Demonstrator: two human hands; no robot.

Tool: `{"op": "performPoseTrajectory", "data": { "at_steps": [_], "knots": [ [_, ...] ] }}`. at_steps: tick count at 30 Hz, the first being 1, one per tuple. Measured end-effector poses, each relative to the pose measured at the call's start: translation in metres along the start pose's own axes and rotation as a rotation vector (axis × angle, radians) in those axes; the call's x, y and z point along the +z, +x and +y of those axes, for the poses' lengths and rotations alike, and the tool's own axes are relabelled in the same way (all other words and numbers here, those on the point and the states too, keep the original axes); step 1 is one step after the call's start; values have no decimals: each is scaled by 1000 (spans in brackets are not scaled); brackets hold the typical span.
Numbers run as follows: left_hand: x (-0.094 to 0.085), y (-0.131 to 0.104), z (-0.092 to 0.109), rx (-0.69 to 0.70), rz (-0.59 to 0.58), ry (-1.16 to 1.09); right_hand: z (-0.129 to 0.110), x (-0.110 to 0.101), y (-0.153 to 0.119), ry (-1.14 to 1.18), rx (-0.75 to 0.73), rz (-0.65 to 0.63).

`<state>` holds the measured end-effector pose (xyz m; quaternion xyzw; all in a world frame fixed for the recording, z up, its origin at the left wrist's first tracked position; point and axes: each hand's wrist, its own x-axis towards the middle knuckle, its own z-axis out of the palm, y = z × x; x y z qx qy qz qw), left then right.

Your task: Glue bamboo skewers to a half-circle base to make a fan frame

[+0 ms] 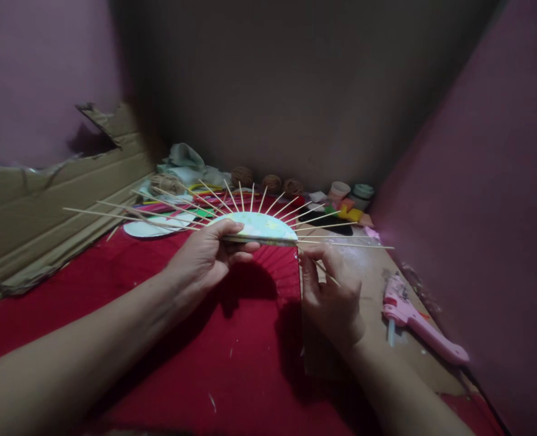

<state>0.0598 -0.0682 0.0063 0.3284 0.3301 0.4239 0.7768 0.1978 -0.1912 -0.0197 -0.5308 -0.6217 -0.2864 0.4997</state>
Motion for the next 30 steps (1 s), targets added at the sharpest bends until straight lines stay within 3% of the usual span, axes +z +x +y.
{"op": "performPoseTrajectory", "data": {
  "at_steps": [22,30],
  "knots": [
    [-1,-1,0,-14,-36,26,-3,0,-5,148,38,3],
    [1,-2,-2,1,-54,27,-3,0,-4,168,-9,-9]
  ]
}}
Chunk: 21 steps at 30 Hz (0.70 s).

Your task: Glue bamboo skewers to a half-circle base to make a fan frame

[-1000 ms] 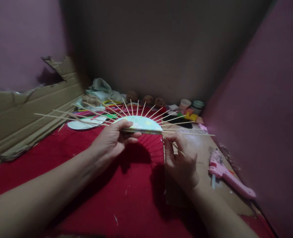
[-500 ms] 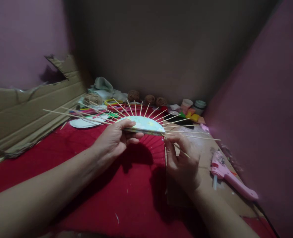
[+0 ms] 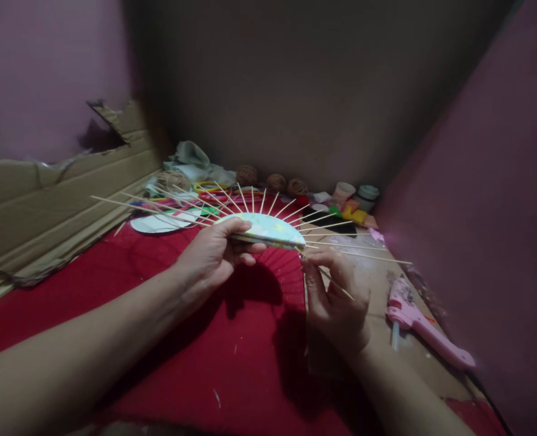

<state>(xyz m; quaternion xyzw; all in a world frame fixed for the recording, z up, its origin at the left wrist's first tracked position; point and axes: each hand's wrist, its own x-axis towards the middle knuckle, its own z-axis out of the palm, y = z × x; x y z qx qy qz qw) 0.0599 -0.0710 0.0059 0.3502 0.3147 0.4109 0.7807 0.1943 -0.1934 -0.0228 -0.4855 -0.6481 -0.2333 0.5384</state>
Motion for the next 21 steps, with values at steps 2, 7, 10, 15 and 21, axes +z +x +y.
{"op": "performPoseTrajectory", "data": {
  "at_steps": [2,7,10,15,21],
  "knots": [
    [0,0,0,-5,-4,-8,1,1,0,-5,-8,-3],
    [-2,3,1,-18,-2,-9,2,0,1,-85,-7,11],
    [-4,5,2,-10,-4,-4,4,-1,1,-111,26,8],
    [-3,5,2,-12,10,1,4,-3,2,-97,89,-25],
    [-3,5,1,2,5,3,6,-2,0,-60,170,-26]
  ]
}}
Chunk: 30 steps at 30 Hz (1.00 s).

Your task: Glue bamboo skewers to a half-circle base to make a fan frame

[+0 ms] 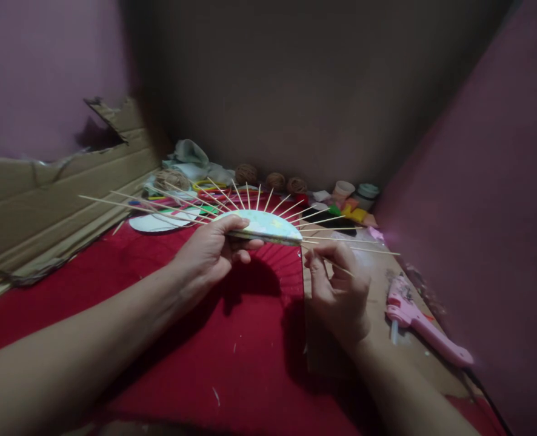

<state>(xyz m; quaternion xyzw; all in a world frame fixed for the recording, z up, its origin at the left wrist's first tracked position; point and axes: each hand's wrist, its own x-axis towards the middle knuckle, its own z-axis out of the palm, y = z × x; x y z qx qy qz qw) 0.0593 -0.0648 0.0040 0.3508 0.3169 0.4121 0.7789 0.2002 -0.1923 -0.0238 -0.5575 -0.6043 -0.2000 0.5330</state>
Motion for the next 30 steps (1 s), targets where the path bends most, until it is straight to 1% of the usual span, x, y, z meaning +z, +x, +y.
{"op": "performPoseTrajectory", "data": {
  "at_steps": [4,6,8,14,19,22,25,30],
  "knots": [
    [0,0,1,11,6,0,6,1,-3,73,158,5],
    [0,0,2,25,1,2,7,1,-3,73,198,19],
    [1,1,2,35,-2,6,6,0,-4,79,185,38],
    [0,2,0,32,-13,28,-3,0,-3,116,43,37],
    [0,2,-1,23,-26,31,0,2,-2,104,21,17],
    [0,2,-1,25,-14,29,3,2,-2,71,36,0],
    [1,1,-1,40,-17,35,4,2,-3,73,81,-12],
    [3,-2,4,141,-40,73,8,2,-3,108,187,-14]
  ]
}}
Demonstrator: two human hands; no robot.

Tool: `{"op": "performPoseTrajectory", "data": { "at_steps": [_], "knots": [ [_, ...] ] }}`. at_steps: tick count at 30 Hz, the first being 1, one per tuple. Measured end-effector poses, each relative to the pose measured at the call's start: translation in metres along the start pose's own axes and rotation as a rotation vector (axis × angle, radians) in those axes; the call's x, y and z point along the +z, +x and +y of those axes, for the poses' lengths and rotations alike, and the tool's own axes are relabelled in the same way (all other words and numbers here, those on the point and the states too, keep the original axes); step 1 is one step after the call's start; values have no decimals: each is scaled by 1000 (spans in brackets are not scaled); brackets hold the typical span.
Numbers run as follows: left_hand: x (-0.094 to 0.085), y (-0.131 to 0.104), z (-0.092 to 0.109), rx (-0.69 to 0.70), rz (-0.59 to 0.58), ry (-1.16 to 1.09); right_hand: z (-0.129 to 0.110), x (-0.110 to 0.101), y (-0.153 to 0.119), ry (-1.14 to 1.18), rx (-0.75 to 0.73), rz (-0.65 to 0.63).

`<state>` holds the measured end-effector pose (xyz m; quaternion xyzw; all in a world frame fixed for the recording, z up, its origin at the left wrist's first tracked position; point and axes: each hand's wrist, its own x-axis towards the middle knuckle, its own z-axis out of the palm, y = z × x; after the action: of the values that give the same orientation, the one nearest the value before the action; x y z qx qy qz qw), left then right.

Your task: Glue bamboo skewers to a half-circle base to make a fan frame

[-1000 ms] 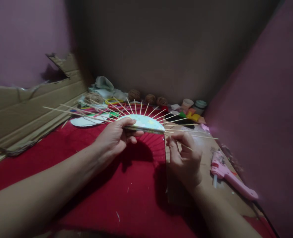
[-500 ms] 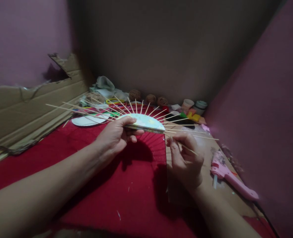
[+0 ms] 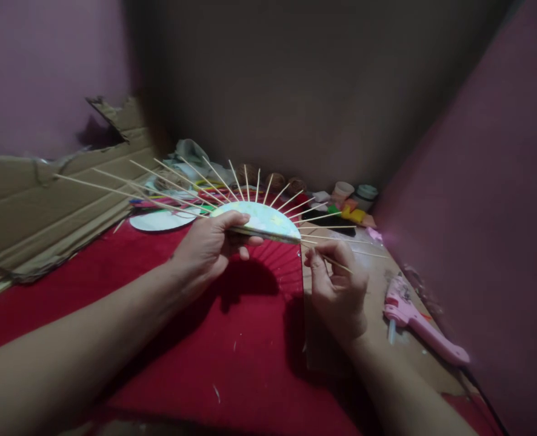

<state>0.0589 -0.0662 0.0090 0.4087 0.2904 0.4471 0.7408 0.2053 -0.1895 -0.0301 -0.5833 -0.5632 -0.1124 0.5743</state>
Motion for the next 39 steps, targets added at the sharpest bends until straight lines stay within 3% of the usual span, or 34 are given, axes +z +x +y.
{"op": "performPoseTrajectory", "data": {
  "at_steps": [7,12,16,23,28,39],
  "knots": [
    [-3,5,10,95,5,-23,-3,3,4,49,129,12],
    [-7,11,13,111,8,-64,-11,5,10,387,466,-20],
    [-7,12,15,93,5,-76,-14,5,11,488,616,-72],
    [-5,8,18,31,-79,-104,-8,20,-3,882,944,-292],
    [-5,7,18,-41,-85,-124,2,29,-8,1050,1032,-341],
    [-7,6,12,-65,-119,-139,0,28,-12,1023,1172,-294]
  ]
}}
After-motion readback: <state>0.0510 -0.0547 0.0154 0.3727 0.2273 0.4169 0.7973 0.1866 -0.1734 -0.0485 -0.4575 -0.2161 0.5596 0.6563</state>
